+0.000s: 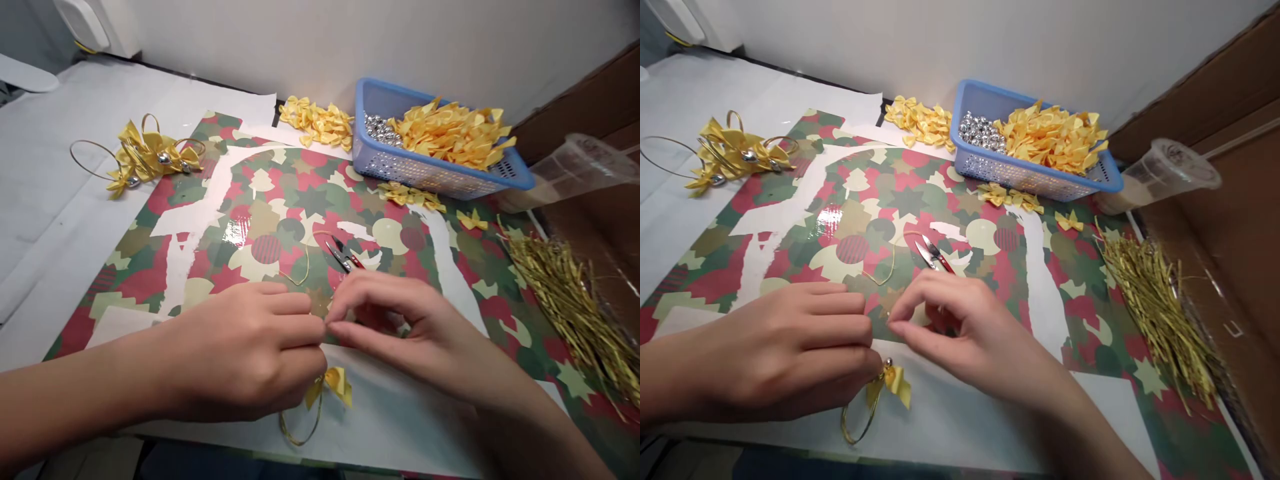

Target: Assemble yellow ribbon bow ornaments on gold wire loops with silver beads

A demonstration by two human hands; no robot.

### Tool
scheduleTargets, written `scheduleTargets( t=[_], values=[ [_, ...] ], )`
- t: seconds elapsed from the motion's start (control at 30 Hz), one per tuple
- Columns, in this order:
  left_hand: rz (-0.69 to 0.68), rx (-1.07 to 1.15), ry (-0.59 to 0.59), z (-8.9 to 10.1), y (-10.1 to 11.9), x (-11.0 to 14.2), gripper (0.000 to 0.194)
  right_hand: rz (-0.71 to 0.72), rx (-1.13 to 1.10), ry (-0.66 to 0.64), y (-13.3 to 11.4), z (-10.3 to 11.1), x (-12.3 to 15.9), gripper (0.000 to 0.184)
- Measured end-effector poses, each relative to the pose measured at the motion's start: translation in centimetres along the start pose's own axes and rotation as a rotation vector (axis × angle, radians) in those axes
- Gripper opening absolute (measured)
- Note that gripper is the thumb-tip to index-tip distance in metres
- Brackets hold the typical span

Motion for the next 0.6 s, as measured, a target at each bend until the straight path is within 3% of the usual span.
scheduleTargets(
  t=[0.1,0.2,0.33,0.47,0.6],
  values=[
    [-0.055,-0.051,0.089,0.3,0.1,0.3,0.033,0.059,0.026,0.110,-0.8,0.7,0.5,0.006],
    [-0.068,-0.104,0.149,0.7,0.0,0.5,0.038,0.105,0.085,-0.015,-0.9,-0.2,0.7,0.009],
    [-0.073,-0.140,0.166,1.0,-0.1,0.5,0.040,0.127,0.162,-0.005,-0.5,-0.8,0.6,0.005],
    [-0.083,-0.110,0.162,0.9,-0.2,0.8,0.031,0.109,0.090,0.013,-0.2,-0.9,0.5,0.017],
    [-0.186,-0.168,0.136,0.8,0.3,1.1,0.024,0.249,0.142,0.022,-0.9,-1.0,0.5,0.027]
  ],
)
Point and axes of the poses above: each hand's wrist, its own x-axis away from the middle knuckle, its own z-axis out of the back of the hand, y = z × x, the point moved 5 cm from there along -x, towards the middle knuckle, and after that the axes turned 4 degrees about -z, right-handed, at the moved point
